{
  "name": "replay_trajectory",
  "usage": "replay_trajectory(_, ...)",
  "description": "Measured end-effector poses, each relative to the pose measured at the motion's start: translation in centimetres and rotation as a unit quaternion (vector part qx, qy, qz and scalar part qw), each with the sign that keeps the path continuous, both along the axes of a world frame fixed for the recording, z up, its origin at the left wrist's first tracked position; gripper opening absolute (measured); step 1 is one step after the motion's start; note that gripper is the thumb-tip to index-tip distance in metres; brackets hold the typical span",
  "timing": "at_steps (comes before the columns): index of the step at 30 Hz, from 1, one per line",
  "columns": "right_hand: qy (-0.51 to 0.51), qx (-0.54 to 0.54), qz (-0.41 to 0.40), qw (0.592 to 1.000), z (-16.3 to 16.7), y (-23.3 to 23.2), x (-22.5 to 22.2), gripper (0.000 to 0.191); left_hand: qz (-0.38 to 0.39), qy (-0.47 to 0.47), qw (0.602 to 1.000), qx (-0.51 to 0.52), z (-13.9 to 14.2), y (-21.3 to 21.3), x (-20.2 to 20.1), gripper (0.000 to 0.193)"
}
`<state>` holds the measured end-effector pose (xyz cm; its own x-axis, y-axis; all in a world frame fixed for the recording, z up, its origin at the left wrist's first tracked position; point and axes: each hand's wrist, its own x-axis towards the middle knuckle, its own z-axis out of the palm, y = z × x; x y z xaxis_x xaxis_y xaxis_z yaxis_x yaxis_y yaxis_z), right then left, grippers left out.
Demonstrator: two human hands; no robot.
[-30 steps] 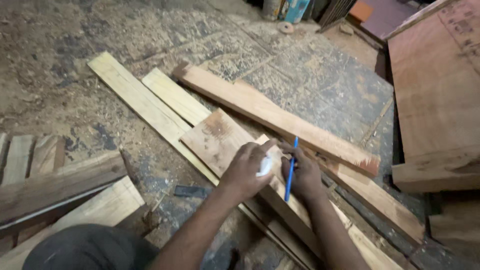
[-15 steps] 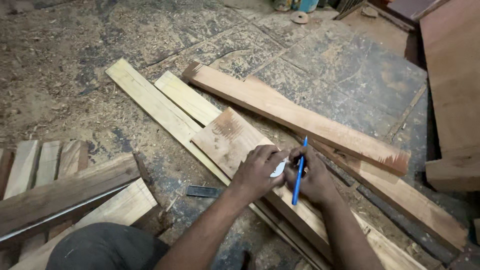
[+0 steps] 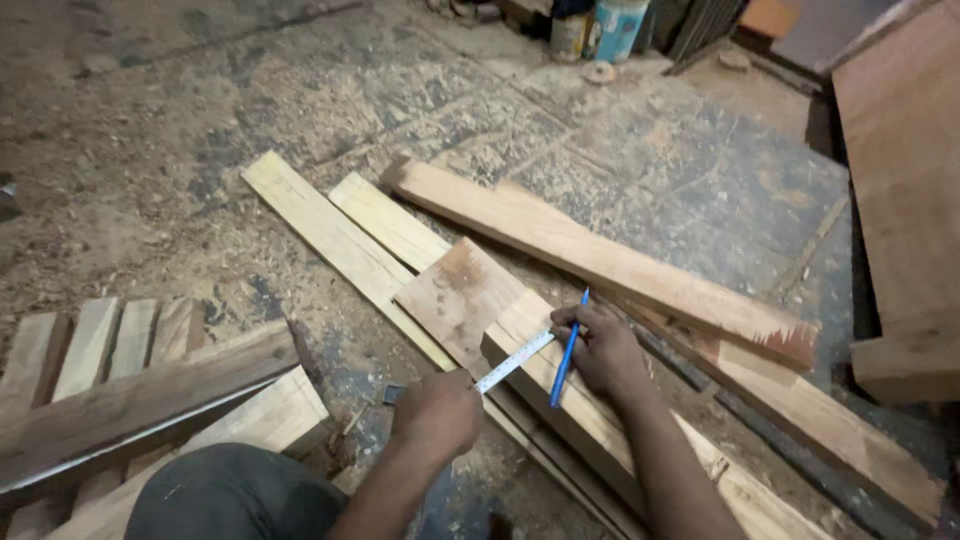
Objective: The person measures and marks a wooden plank with a blue pen and a tape measure. They draw lines and make notations on the wood surface to prepare it for cutting or assembly.
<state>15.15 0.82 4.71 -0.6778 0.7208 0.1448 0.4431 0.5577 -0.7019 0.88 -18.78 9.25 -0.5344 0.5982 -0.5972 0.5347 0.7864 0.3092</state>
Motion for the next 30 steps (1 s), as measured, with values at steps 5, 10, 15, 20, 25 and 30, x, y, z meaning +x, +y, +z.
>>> replay_trajectory(5, 0.065, 0.011, 0.009, 0.998, 0.9, 2.1, -0.6, 0.015, -0.048, 0.061, 0.997, 0.028, 2.9, 3.6, 1.1, 0.028)
replay_trajectory(10, 0.028, -0.036, -0.007, 0.999, -0.1, 4.3, 0.2, 0.02, -0.068, 0.075, 0.993, 0.056, 2.6, 5.5, 2.6, 0.025)
replay_trajectory(15, 0.026, -0.01, 0.005, 1.0, -1.1, 5.7, 1.3, 0.021, -0.048, 0.051, 0.997, 0.039, -0.1, 7.3, 2.7, 0.027)
replay_trajectory(20, 0.017, 0.024, 0.006, 1.0, -2.0, 6.3, 2.2, 0.025, -0.073, -0.046, 0.996, 0.034, -2.0, 8.3, 0.4, 0.026)
replay_trajectory(25, 0.04, 0.028, 0.028, 0.998, -2.0, 6.2, 2.5, 0.022, -0.12, -0.079, 0.99, 0.008, -3.6, 9.2, -1.4, 0.025)
replay_trajectory(30, -0.017, -0.04, -0.007, 0.999, -1.0, 6.0, 1.8, 0.022, -0.08, -0.182, 0.98, 0.031, -3.9, 9.2, -2.1, 0.028)
